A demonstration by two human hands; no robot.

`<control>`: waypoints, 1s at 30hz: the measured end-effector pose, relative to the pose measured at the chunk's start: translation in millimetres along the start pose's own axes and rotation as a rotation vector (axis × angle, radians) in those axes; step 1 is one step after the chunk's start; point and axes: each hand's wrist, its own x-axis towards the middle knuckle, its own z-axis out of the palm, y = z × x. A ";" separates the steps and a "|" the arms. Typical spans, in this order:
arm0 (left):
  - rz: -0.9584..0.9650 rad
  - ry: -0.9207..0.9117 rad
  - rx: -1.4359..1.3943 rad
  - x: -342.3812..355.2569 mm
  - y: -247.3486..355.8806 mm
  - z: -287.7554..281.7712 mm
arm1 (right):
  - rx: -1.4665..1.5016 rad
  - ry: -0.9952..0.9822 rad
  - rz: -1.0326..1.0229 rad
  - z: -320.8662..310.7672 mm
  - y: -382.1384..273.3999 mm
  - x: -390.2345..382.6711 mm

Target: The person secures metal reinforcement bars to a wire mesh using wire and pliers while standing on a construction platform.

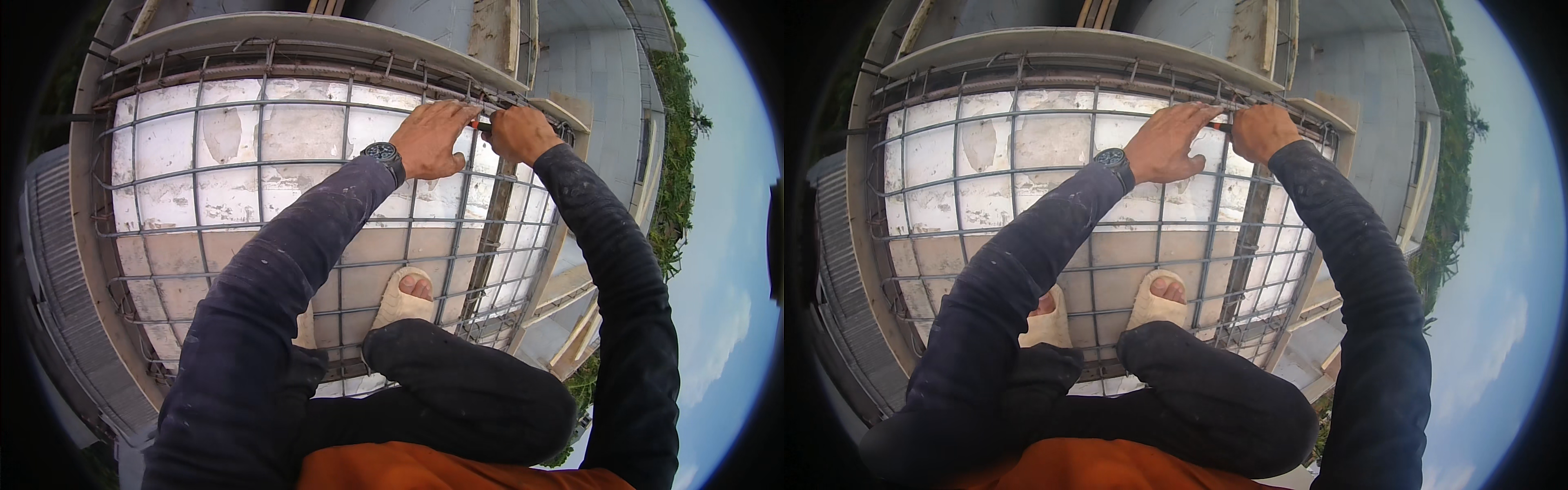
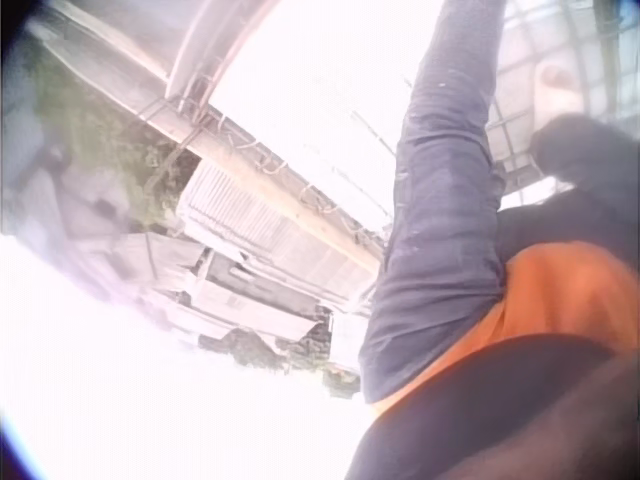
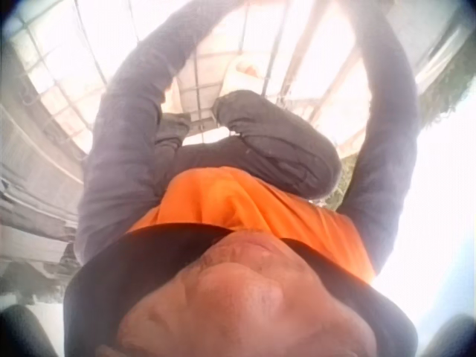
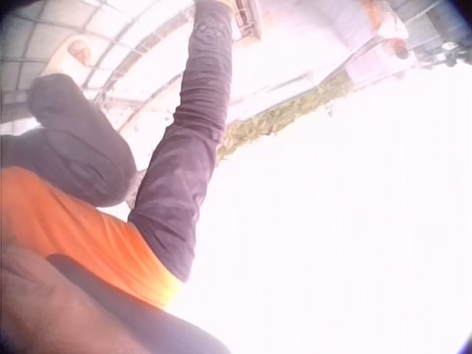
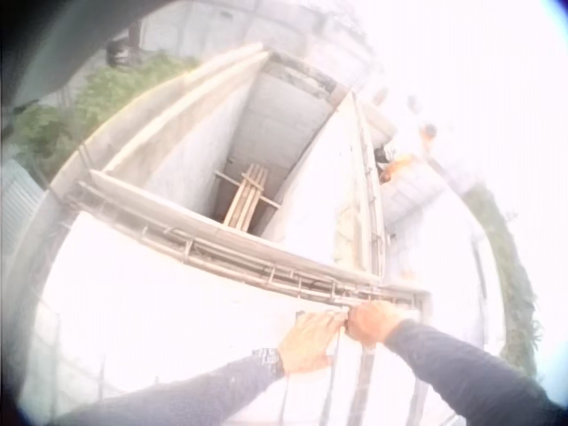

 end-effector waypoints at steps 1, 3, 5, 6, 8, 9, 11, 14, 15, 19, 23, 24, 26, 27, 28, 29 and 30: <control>0.004 0.085 0.067 -0.3 11.5 18.8 | 0.097 -0.098 -0.019 -7.3 -2.4 4.1; -0.031 0.226 0.106 1.2 21.4 43.6 | 0.311 -0.437 0.067 -49.8 -19.0 -0.3; -0.104 0.337 0.052 4.4 29.5 46.4 | 0.314 -0.525 0.070 -59.4 -21.8 2.2; -0.103 0.269 0.063 10.3 32.7 43.8 | 0.316 -0.560 0.060 -53.3 -15.3 3.2; -0.123 0.137 0.094 23.1 28.5 34.0 | 0.071 -0.215 -0.031 -35.2 -10.8 -11.4; -0.120 0.165 0.097 25.1 19.2 34.2 | -0.052 -0.034 -0.091 -39.0 -21.6 -21.6; -0.151 0.186 0.082 26.0 10.0 33.7 | -0.275 0.220 -0.109 -35.3 -35.5 -40.8; -0.141 0.097 0.048 33.7 14.6 19.6 | -0.354 0.472 -0.213 -21.1 -29.8 -60.2; -0.128 0.052 0.059 35.4 16.3 15.6 | -0.344 0.461 -0.229 -21.1 -28.4 -62.1; -0.034 0.231 0.288 25.9 12.0 33.1 | -0.251 0.304 -0.200 -25.2 -38.1 -60.9; -0.018 0.222 0.217 9.7 7.5 36.2 | -0.194 -0.018 -0.195 -46.5 -57.5 -49.6; -0.010 0.224 0.200 5.6 4.9 35.0 | -0.171 -0.115 -0.227 -52.8 -57.5 -40.7; -0.056 0.344 0.079 3.6 0.8 37.3 | 0.381 -0.393 -0.006 -72.3 -43.6 -25.1; -0.068 0.394 0.053 4.3 0.8 35.1 | 0.656 -0.526 0.114 -79.5 -32.9 -21.7; -0.080 0.444 0.026 5.3 1.7 33.4 | 0.872 -0.598 0.154 -73.4 -18.3 -20.4; -0.085 0.433 0.017 10.6 8.5 34.5 | 1.087 -0.660 0.200 -62.2 2.0 -19.5; -0.062 0.516 0.009 17.6 15.3 38.2 | 1.300 -0.712 0.239 -59.8 15.7 -16.1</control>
